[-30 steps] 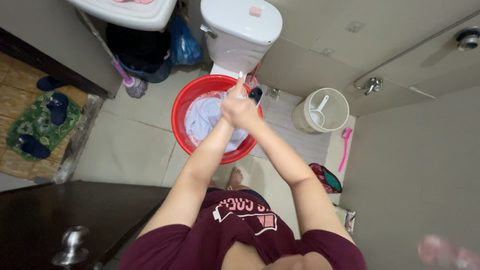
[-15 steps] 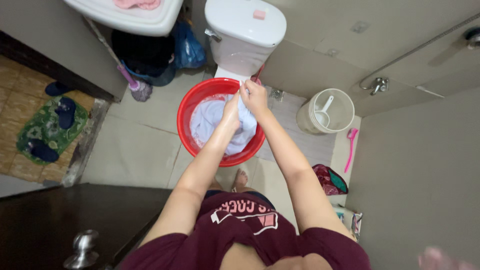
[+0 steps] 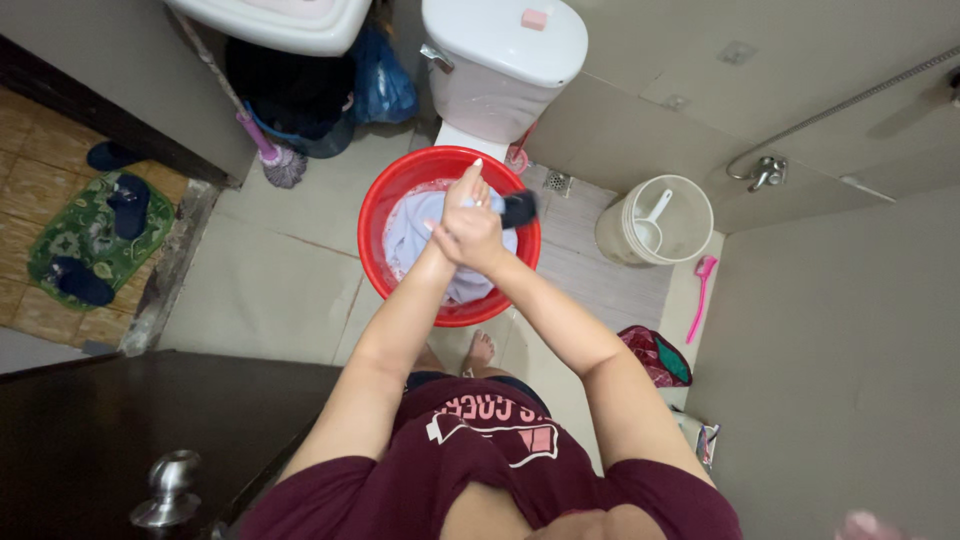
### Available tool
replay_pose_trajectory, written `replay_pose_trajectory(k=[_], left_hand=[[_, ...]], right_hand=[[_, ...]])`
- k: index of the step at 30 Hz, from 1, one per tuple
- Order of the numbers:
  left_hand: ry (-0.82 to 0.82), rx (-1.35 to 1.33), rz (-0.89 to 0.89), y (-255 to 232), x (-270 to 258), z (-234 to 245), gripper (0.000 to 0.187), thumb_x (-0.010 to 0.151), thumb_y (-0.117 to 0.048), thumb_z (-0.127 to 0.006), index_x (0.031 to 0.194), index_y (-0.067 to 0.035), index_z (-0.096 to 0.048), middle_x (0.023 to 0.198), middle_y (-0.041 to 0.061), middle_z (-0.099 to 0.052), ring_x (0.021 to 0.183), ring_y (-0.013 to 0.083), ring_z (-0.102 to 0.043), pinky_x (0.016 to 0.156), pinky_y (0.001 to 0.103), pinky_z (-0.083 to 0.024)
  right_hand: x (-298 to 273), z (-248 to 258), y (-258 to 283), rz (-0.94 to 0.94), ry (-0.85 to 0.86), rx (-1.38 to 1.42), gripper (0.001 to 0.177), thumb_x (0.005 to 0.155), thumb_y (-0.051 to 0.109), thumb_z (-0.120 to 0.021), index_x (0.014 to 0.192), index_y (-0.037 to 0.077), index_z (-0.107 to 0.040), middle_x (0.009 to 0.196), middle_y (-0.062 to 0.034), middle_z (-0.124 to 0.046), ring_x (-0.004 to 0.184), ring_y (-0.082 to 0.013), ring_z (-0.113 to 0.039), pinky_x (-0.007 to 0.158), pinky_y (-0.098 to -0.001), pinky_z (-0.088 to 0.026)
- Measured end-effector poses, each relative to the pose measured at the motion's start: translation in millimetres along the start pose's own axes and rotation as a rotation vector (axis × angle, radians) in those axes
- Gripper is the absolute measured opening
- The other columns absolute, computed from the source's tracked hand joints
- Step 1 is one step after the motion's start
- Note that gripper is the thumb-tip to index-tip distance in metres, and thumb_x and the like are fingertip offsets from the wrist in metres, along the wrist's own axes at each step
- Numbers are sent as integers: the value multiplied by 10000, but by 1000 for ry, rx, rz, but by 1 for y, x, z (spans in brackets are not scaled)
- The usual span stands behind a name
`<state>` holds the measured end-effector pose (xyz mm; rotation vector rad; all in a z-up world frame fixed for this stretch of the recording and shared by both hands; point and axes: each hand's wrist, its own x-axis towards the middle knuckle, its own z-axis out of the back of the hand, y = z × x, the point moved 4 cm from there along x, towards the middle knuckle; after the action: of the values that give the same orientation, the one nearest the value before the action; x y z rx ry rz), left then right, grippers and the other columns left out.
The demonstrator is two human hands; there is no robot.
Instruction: The person washes clothes by hand in a red bucket, scrubbing a white garment against itself in soapy water before wringing it out and placing it into a white container.
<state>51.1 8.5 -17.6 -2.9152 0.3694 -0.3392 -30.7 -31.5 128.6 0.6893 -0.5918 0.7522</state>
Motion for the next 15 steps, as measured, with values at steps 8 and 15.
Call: replay_pose_trajectory(k=[8,15], left_hand=[[-650,301,327,-22,-15,-52,336,1018,-381,-632,1036,-52,-699,990,67,-711,875,159,-685,768,312,-554],[-42,1015,293,-42,-6,-90,284,955,-241,-683,1134,-22,-713,1040,4,-715,955,96,-653,831,280,-544]], right_hand=[[31,32,-129,-734,-29,327,366,1023,192,-709,737,24,-555,626,-85,-486,646,-65,-414,567,-315,-399],[66,50,-110,-594,356,327,371,969,300,-744,756,26,-612,616,-9,-538,609,-76,-467,550,-311,-431]])
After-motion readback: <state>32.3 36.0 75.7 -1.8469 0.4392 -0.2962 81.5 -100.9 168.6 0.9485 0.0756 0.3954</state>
